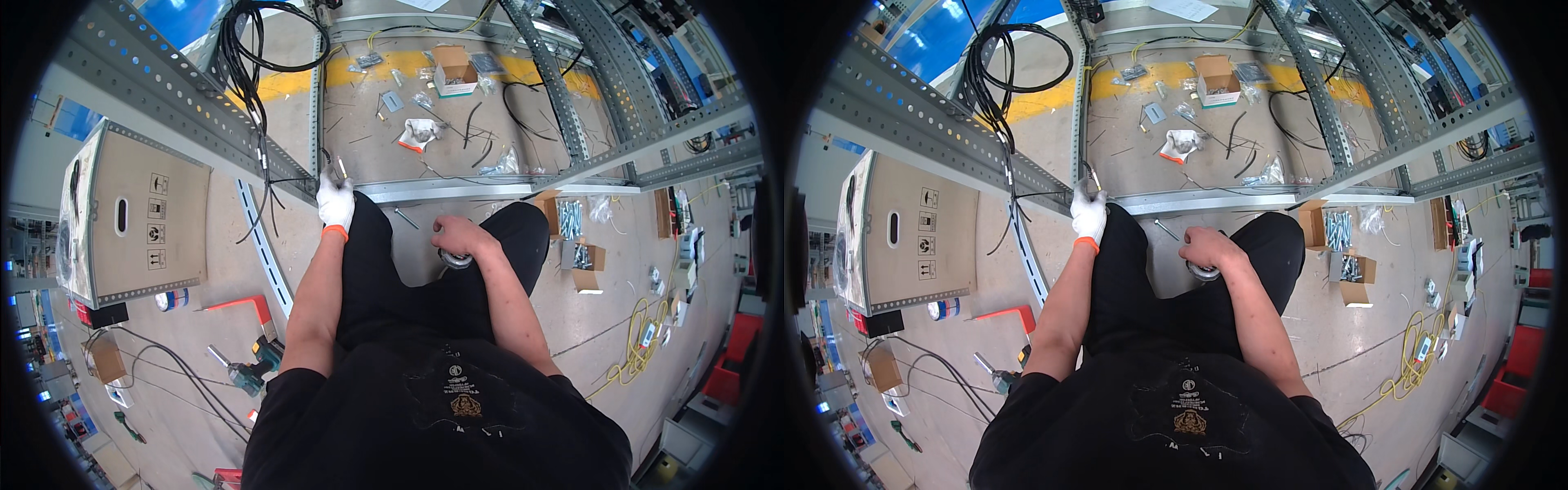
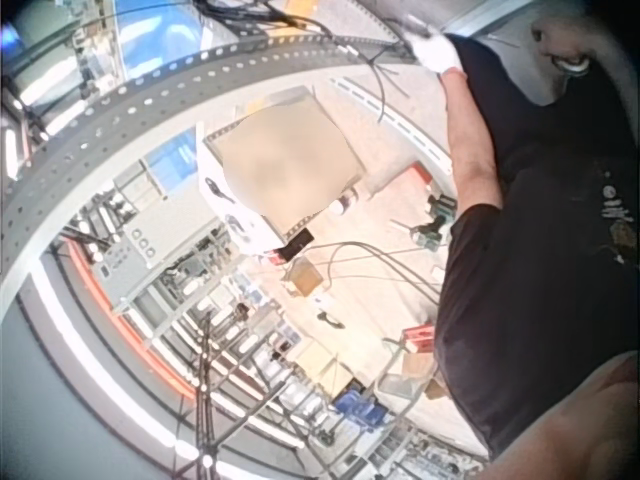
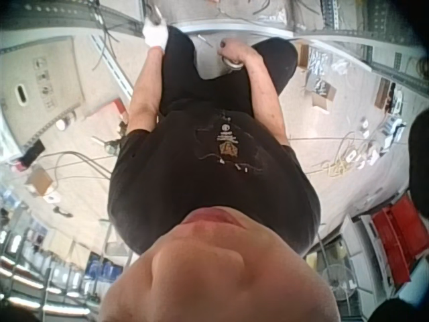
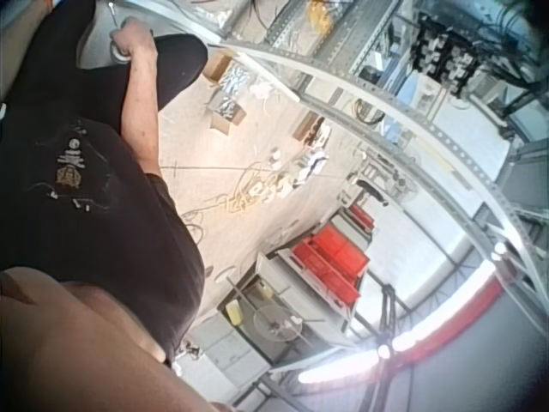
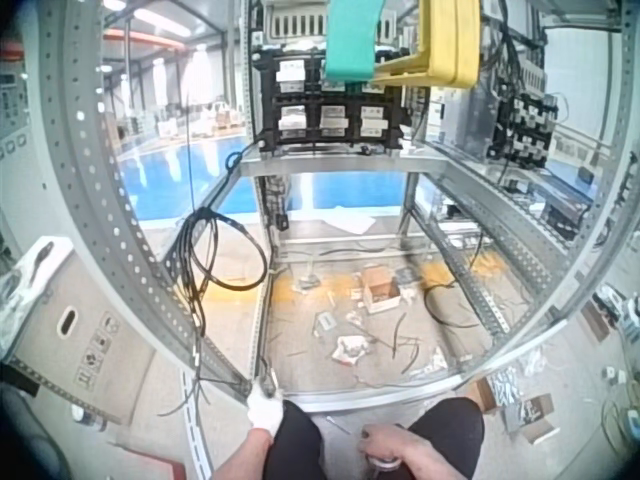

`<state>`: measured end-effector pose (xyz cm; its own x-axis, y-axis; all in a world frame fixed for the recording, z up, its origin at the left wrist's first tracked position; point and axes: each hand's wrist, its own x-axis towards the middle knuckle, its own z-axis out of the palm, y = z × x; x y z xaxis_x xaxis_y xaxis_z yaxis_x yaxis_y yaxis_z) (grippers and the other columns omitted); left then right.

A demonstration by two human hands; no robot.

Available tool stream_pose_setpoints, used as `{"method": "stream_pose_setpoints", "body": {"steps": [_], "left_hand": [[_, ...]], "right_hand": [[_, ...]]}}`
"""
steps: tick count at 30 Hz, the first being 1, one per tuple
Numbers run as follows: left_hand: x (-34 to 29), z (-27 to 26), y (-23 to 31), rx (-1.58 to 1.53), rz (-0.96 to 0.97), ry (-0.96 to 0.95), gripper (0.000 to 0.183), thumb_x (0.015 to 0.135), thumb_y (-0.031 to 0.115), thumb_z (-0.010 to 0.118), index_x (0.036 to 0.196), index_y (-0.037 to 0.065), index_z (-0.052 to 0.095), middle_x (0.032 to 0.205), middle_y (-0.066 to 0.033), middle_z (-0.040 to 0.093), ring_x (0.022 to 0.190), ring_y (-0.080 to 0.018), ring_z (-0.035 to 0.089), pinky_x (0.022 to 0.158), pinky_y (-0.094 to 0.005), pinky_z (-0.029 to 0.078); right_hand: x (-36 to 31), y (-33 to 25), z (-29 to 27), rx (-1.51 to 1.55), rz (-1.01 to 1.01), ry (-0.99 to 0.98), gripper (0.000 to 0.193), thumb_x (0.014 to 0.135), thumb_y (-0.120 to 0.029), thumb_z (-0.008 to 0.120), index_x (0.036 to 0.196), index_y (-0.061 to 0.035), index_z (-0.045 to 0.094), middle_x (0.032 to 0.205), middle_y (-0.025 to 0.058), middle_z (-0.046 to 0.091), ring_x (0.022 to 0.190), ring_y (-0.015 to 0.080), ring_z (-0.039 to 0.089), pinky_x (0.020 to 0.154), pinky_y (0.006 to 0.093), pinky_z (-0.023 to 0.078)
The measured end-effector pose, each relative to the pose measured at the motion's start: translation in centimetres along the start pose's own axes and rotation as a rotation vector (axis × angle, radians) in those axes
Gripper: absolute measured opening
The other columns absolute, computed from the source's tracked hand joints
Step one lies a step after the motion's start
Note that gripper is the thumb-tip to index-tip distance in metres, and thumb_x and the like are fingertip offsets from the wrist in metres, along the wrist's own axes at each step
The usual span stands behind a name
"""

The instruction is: The person measures a metal rack using a tape measure and marks it with a pencil. They then use a power drill to secure a metal rail to the rack frame. The person handles the tape measure, pencil, and drill while working on the electrical cabinet structure.

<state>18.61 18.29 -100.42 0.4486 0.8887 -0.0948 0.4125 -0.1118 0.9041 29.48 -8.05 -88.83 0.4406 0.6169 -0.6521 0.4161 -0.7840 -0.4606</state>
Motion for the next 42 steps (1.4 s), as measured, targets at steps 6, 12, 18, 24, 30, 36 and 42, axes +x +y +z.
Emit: {"method": "stream_pose_setpoints", "body": {"steps": [6, 12, 18, 24, 30, 36, 42], "left_hand": [[0.2, 0.4, -0.3, 0.116, 0.079, 0.042, 0.051, 0.087, 0.006, 0.071, 0.135, 0.003, 0.054, 0.090, -0.0149, 0.071, 0.063, -0.0172, 0.066, 0.059, -0.0339, 0.054], [-0.2, 0.3, -0.3, 0.155, 0.069, 0.083, 0.042, 0.087, 0.014, 0.072, 0.124, 0.000, 0.057, 0.101, -0.0230, 0.073, 0.087, -0.0322, 0.074, 0.078, -0.0416, 0.057], [-1.3, -0.4, 2.2, 0.096, 0.146, 0.039, 0.018, 0.093, 0.006, 0.062, 0.110, 0.003, 0.058, 0.091, -0.0159, 0.070, 0.079, -0.0282, 0.070, 0.076, -0.0396, 0.054], [-1.3, -0.1, 2.3, 0.025, 0.079, -0.053, 0.017, 0.096, 0.002, 0.057, 0.113, 0.002, 0.060, 0.091, -0.0097, 0.068, 0.067, -0.0162, 0.062, 0.063, -0.0318, 0.052], [-0.7, 0.3, 0.8, -0.074, 0.084, -0.089, 0.018, 0.099, 0.000, 0.052, 0.114, 0.004, 0.060, 0.088, -0.0067, 0.066, 0.056, -0.0108, 0.056, 0.055, -0.0283, 0.048], [-0.6, 0.3, 0.6, -0.054, 0.096, -0.113, 0.019, 0.099, -0.001, 0.050, 0.112, 0.004, 0.062, 0.088, -0.0072, 0.068, 0.057, -0.0108, 0.057, 0.055, -0.0280, 0.048], [-0.6, 0.5, 0.8, -0.052, 0.088, -0.133, 0.019, 0.099, -0.001, 0.050, 0.111, 0.003, 0.064, 0.085, -0.0046, 0.066, 0.058, -0.0091, 0.056, 0.055, -0.0265, 0.047]], "right_hand": [[-0.2, -0.1, -0.1, 0.007, -0.006, 0.009, 0.041, 0.083, -0.029, 0.064, 0.115, -0.0034, 0.067, 0.114, 0.0211, 0.070, 0.107, 0.0376, 0.066, 0.091, 0.0433, 0.053], [-0.1, -0.1, -0.1, -0.023, -0.014, 0.005, 0.043, 0.083, -0.029, 0.062, 0.116, -0.0033, 0.068, 0.113, 0.0217, 0.070, 0.107, 0.0377, 0.066, 0.093, 0.0435, 0.053], [-0.7, -0.5, -0.4, 0.002, -0.010, -0.017, 0.042, 0.081, -0.026, 0.059, 0.114, -0.0006, 0.068, 0.114, 0.0217, 0.070, 0.109, 0.0373, 0.066, 0.094, 0.0449, 0.052], [-1.1, -0.6, -0.7, 0.026, 0.008, -0.022, 0.042, 0.082, -0.025, 0.061, 0.115, -0.0008, 0.068, 0.114, 0.0235, 0.070, 0.109, 0.0373, 0.066, 0.095, 0.0454, 0.052], [-0.8, -0.5, -0.6, 0.008, 0.000, -0.025, 0.044, 0.082, -0.026, 0.062, 0.117, 0.0005, 0.067, 0.114, 0.0237, 0.070, 0.108, 0.0373, 0.067, 0.094, 0.0450, 0.053], [-0.1, 0.1, -0.1, 0.002, -0.017, -0.020, 0.043, 0.082, -0.026, 0.062, 0.116, 0.0006, 0.068, 0.111, 0.0233, 0.071, 0.106, 0.0373, 0.068, 0.091, 0.0449, 0.054], [0.1, 0.2, -0.1, -0.021, -0.012, -0.033, 0.044, 0.083, -0.029, 0.062, 0.116, -0.0011, 0.068, 0.111, 0.0219, 0.071, 0.105, 0.0368, 0.068, 0.091, 0.0439, 0.054]]}}
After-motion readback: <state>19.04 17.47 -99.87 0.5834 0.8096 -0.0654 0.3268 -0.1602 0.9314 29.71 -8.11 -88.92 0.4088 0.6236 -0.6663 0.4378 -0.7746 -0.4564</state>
